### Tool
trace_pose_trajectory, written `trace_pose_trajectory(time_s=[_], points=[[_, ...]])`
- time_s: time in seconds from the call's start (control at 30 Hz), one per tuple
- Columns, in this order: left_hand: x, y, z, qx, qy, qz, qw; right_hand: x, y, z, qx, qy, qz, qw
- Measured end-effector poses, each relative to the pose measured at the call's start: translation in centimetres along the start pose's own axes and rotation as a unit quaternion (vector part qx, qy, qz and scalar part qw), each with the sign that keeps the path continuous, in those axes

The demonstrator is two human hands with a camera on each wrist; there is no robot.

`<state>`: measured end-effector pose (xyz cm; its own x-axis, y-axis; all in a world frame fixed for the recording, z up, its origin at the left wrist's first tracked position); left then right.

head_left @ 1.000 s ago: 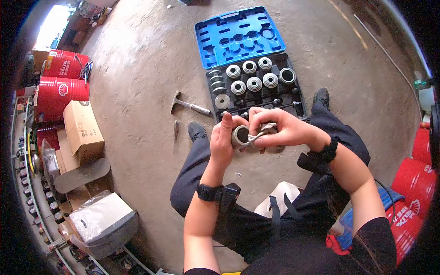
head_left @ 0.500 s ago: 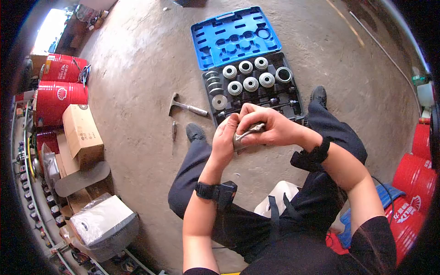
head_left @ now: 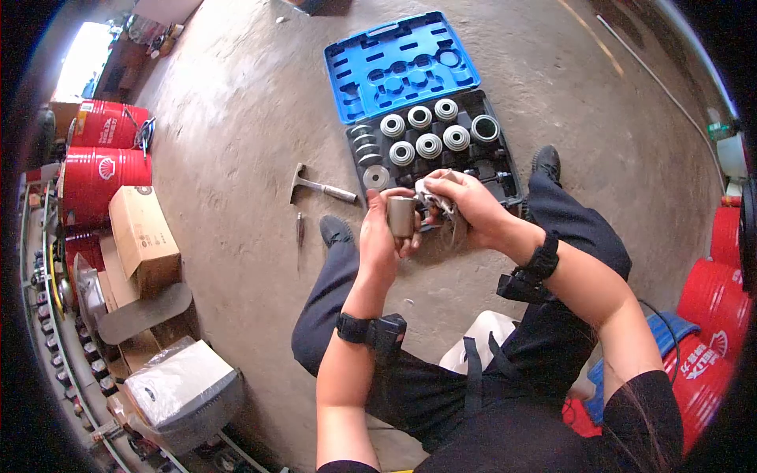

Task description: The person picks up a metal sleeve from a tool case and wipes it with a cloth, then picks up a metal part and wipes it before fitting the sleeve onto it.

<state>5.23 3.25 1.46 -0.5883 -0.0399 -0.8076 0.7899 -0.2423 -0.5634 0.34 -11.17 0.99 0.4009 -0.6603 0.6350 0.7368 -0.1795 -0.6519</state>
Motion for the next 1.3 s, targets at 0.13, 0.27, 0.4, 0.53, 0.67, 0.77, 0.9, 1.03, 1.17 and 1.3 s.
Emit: trace_pose_trajectory(time_s=[0.13,0.27,0.4,0.53,0.67,0.77,0.9,1.03,1.17,1.3], points=[[0.6,0.3,-0.2,0.038,-0.024,-0.076,0.996,-0.2,0.4,-0.3,0.011,-0.028,-0.025,0.999],[0.5,-0.2,0.1,0.018,-0.080,-0.107,0.991,0.3,-0.3,0.4,0.018,-0.101,-0.164,0.981],[-0.7,-0.7,1.1,0.077,-0.069,-0.028,0.994,0.6,-0.4,0.6,0.002,-0.138,-0.219,0.966],[-1.3,-1.1,1.4,0.111,0.063,0.097,0.987,1.5,-0.3,0.3,-0.022,-0.144,-0.260,0.955],[-0.7,-0.2,0.2,0.053,0.117,0.142,0.982,2.1,-1.1,0.7,0.004,-0.234,-0.377,0.896],[-0.3,0.2,-1.1,0.044,0.130,0.135,0.981,1.7,-2.1,1.7,0.088,-0.342,-0.427,0.833],[-0.1,-0.8,-0.2,0.112,0.168,0.163,0.966,2.8,-0.8,1.1,0.005,-0.294,-0.397,0.869],[0.0,-1.0,-0.2,0.091,0.145,0.109,0.979,2.4,-1.2,1.3,0.023,-0.322,-0.456,0.829],[-1.1,-1.0,-1.0,0.026,0.255,0.220,0.941,1.8,-2.1,2.0,0.064,-0.342,-0.463,0.815],[-0.3,-1.4,-0.3,0.061,0.222,0.230,0.946,2.9,-1.4,1.5,0.018,-0.346,-0.471,0.811]])
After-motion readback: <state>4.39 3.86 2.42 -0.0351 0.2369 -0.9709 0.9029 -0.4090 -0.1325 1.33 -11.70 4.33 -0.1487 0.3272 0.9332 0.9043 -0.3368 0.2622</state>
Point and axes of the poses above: each hand's wrist, its own y-axis towards the middle knuckle, its own z-axis out of the palm, x = y × z, the point moved 4 cm from there along y, towards the middle knuckle, and after that the axes turned 14 degrees about -x, right-handed, at the moved point
